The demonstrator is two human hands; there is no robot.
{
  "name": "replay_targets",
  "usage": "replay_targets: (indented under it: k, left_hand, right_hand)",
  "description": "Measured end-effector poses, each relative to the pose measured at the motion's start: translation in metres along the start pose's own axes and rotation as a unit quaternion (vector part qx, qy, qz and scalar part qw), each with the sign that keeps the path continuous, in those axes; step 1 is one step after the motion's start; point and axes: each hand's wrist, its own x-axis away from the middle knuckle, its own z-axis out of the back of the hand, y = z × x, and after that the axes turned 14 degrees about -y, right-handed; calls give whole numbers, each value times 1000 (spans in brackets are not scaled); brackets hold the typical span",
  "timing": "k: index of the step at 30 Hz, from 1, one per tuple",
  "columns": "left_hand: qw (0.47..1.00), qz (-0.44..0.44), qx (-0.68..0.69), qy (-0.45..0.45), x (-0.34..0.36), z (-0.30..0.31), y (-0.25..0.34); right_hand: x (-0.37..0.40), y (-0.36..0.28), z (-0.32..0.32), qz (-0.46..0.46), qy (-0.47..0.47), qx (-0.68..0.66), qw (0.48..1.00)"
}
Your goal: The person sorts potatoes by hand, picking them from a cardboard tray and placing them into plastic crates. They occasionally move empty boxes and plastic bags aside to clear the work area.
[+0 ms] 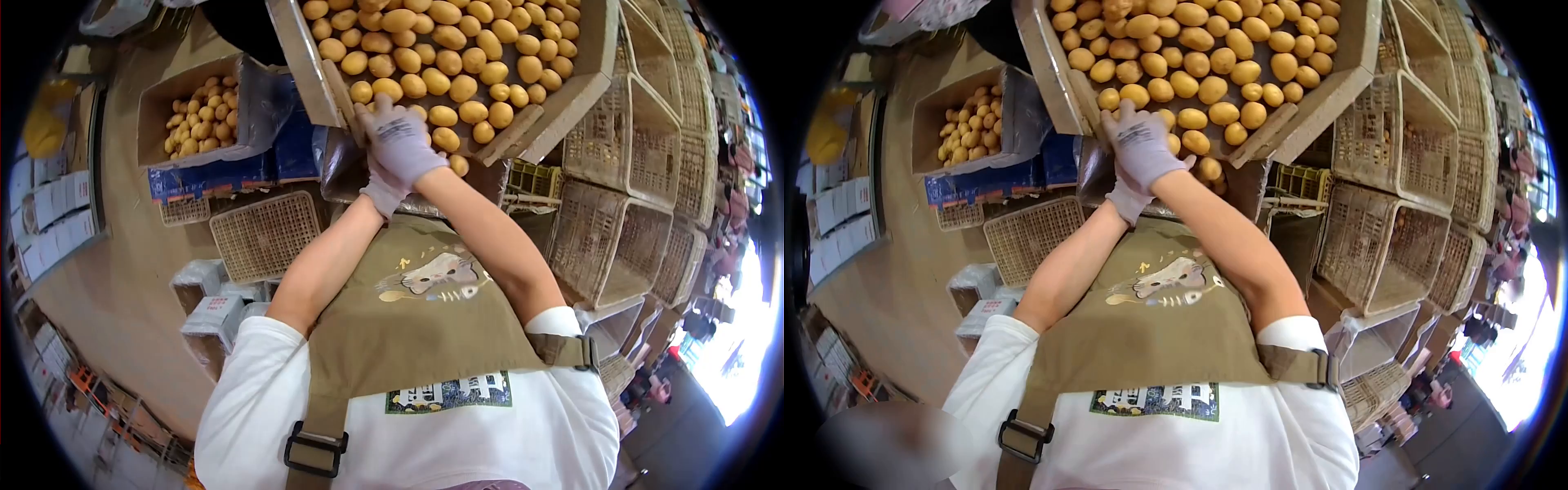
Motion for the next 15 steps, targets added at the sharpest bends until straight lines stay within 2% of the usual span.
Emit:
replay_targets:
  k: [1, 2, 4, 5, 6, 7, 8, 9, 10, 11, 12, 14, 15]
  left_hand:
    - [1000, 17, 5, 15, 0, 0, 1]
    - [999, 34, 10, 31, 1, -1, 1]
    - [979, 46, 196, 27, 4, 0, -1]
    - [917, 47, 395, 34, 5, 3, -4]
    - [815, 45, 577, 38, 5, 5, -8]
    - [676, 41, 735, 41, 4, 6, -10]
    - [667, 40, 742, 53, 5, 4, -9]
    - [658, 39, 749, 67, 5, 3, -3]
    - [648, 39, 756, 79, 4, 2, 3]
    - [640, 40, 762, 90, 3, 1, 9]
    - [632, 49, 768, 87, 2, 2, 14]
    - [626, 65, 773, 80, 0, 3, 16]
    - [628, 70, 772, 75, -2, 4, 13]
  right_hand:
    - [-4, -5, 0, -29, -25, 26, 999]
    - [-7, -3, 2, -40, -37, -6, 999]
    - [5, 4, 5, -14, -5, -80, 997]
    - [11, 11, 6, 2, 11, -115, 993]
    - [14, 26, -17, 33, 103, -193, 975]
    - [30, 32, -15, 30, 156, -305, 939]
    - [53, 38, -8, 8, 206, -326, 922]
    - [78, 47, -5, 26, 271, -349, 896]
    - [109, 61, -9, 13, 297, -352, 888]
    - [142, 70, -18, -23, 326, -410, 851]
    - [180, 88, -21, -45, 329, -343, 879]
    - [244, 117, -54, -93, 362, -367, 852]
    - [275, 128, -65, -157, 329, -345, 865]
